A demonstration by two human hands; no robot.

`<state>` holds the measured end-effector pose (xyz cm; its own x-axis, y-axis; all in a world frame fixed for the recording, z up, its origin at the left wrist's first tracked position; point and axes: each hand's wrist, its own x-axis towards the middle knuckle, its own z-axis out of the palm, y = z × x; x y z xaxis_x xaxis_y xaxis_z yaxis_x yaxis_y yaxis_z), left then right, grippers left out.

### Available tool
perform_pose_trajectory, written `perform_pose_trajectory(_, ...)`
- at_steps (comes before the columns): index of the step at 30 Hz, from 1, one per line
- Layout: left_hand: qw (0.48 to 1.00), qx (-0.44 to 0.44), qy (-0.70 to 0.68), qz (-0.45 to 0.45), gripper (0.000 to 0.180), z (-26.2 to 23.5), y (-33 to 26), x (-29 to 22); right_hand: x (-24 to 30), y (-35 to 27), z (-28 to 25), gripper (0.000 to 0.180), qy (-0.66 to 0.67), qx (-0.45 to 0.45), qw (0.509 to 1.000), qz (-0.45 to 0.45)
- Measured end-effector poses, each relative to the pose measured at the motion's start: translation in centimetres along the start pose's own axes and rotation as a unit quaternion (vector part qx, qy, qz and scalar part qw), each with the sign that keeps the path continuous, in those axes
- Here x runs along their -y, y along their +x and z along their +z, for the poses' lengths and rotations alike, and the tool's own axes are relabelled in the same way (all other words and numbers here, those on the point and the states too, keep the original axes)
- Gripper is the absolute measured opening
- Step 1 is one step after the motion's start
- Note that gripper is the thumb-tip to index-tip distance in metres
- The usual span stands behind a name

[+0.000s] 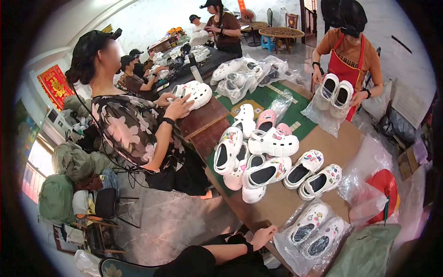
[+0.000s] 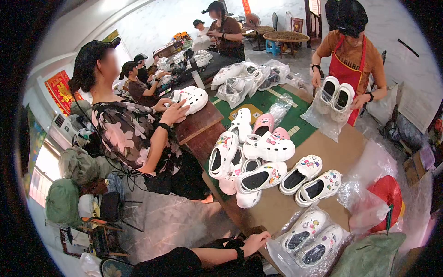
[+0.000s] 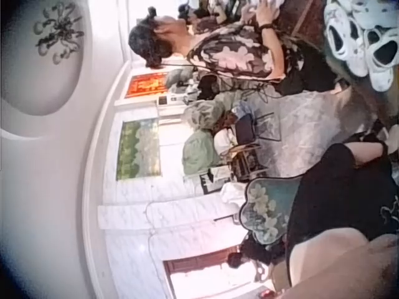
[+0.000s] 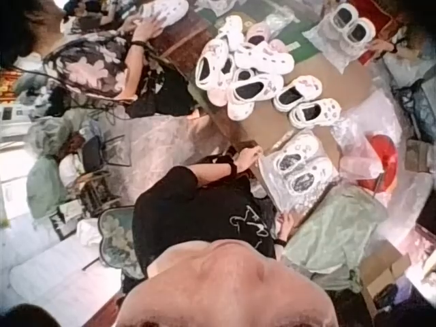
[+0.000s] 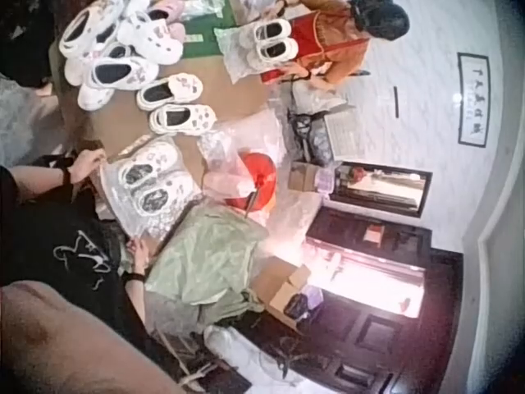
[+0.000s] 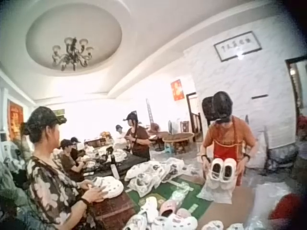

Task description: Packaging white clogs into plastic bags and placing them in a large sack.

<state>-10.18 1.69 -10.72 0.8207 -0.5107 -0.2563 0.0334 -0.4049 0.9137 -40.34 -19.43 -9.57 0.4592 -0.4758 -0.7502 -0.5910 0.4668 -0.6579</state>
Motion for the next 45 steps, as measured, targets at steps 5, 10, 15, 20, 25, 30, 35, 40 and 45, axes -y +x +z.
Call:
perform_pose_trajectory(5, 0.990, 0.069, -0.114, -0.041, 0.014, -0.9, -0.8, 0.2, -0.2, 0.3, -0.5, 0.026, -0.019, -0.006, 1.000, -0.002)
perform_pose_trajectory(10, 0.977, 0.109, -0.158, -0.093, 0.012, -1.8, -1.0, 0.1, -0.6, 0.8, -0.6, 0.026, -0.012, -0.008, 1.000, -0.003)
perform_pose_trajectory(15, 0.983, 0.083, -0.143, -0.079, 0.012, -2.3, -0.8, 0.0, -1.1, 1.0, -0.7, 0.024, 0.019, -0.014, 1.000, -0.019)
perform_pose_trajectory(20, 0.983, 0.139, -0.116, -0.025, 0.015, -1.2, -0.4, 4.1, -0.8, 0.3, -0.9, 0.022, 0.010, -0.006, 1.000, -0.028)
perform_pose_trajectory(25, 0.905, 0.403, -0.090, -0.103, 0.021, -2.3, 1.6, 4.1, -2.6, 0.0, -1.1, 0.037, 0.110, -0.085, 0.990, -0.031)
perform_pose_trajectory(30, 0.883, 0.398, -0.135, -0.209, 0.022, -5.0, 3.4, 3.2, -2.0, 2.7, -0.1, 0.026, 0.039, -0.073, 0.992, -0.099)
perform_pose_trajectory(35, 0.917, 0.346, -0.134, -0.145, 0.018, -5.9, 3.0, 7.3, -1.9, 3.3, -0.5, 0.019, -0.026, -0.043, 0.999, 0.011)
perform_pose_trajectory(40, 0.931, 0.294, -0.089, -0.197, 0.032, -4.4, 3.5, 1.4, -1.6, 4.7, -1.8, 0.041, -0.061, -0.107, 0.980, -0.157)
perform_pose_trajectory(45, 0.916, 0.346, -0.020, -0.203, 0.053, 0.7, 5.0, 3.3, 4.8, 5.3, 2.3, 0.079, -0.065, -0.024, 0.994, -0.086)
